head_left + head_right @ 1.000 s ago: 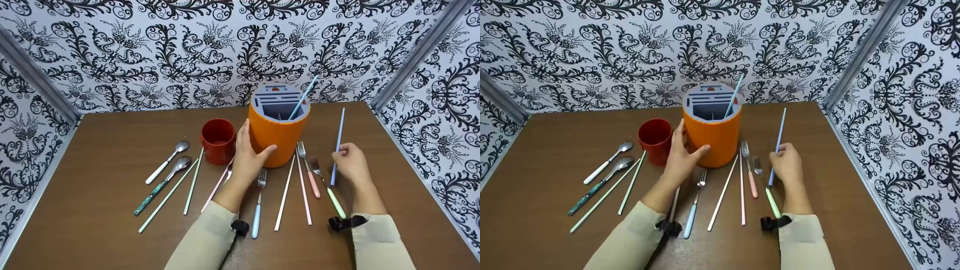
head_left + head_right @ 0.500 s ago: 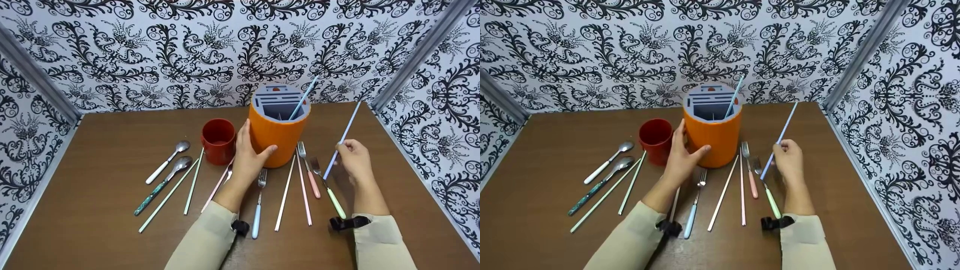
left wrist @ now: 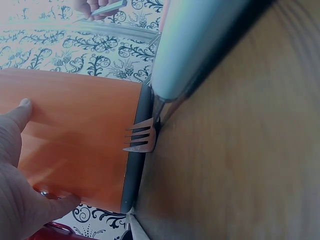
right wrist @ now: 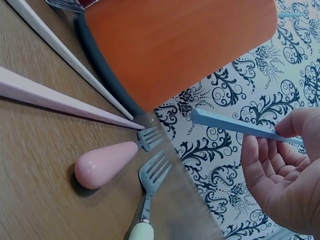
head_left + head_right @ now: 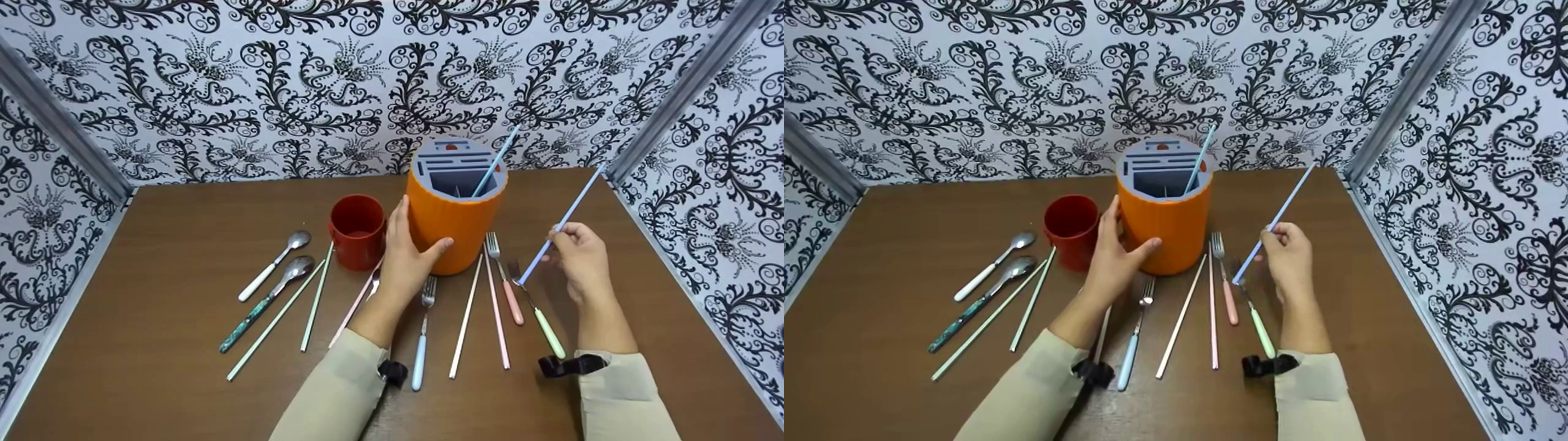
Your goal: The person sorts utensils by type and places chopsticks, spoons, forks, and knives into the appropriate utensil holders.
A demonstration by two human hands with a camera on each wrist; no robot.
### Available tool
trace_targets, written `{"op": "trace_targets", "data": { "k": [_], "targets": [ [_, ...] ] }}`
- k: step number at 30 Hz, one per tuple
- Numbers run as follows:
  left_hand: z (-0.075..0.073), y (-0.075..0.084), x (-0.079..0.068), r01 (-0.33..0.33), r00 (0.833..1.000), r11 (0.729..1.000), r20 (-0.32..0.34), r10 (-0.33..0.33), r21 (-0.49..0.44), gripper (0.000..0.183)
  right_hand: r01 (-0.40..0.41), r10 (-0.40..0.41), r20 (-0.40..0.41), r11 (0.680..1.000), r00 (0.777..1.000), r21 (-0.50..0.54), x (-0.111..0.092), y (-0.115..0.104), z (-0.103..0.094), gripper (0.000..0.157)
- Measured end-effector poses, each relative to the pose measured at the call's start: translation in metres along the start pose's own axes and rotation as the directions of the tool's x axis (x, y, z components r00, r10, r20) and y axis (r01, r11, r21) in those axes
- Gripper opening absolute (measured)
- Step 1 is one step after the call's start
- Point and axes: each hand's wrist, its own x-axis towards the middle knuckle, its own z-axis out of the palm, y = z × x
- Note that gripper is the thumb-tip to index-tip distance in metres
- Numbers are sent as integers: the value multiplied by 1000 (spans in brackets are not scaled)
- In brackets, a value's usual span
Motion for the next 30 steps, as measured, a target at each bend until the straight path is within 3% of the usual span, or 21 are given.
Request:
{"op": "trace_targets", "data": {
  "k": [8,19,30],
  "targets": [
    [0,0,-1,12,1000,1000,10,-12,-5,105,29,-25,-28,988,999,151,-3,-5,5,6],
    [1,2,-1,43,999,999,32,-42,-18,104,89,-75,-54,936,996,340,-15,-17,7,5],
    [-1,4,-1,75,996,997,41,-74,-2,104,201,-178,-94,882,980,426,-29,-34,21,7]
  ]
}}
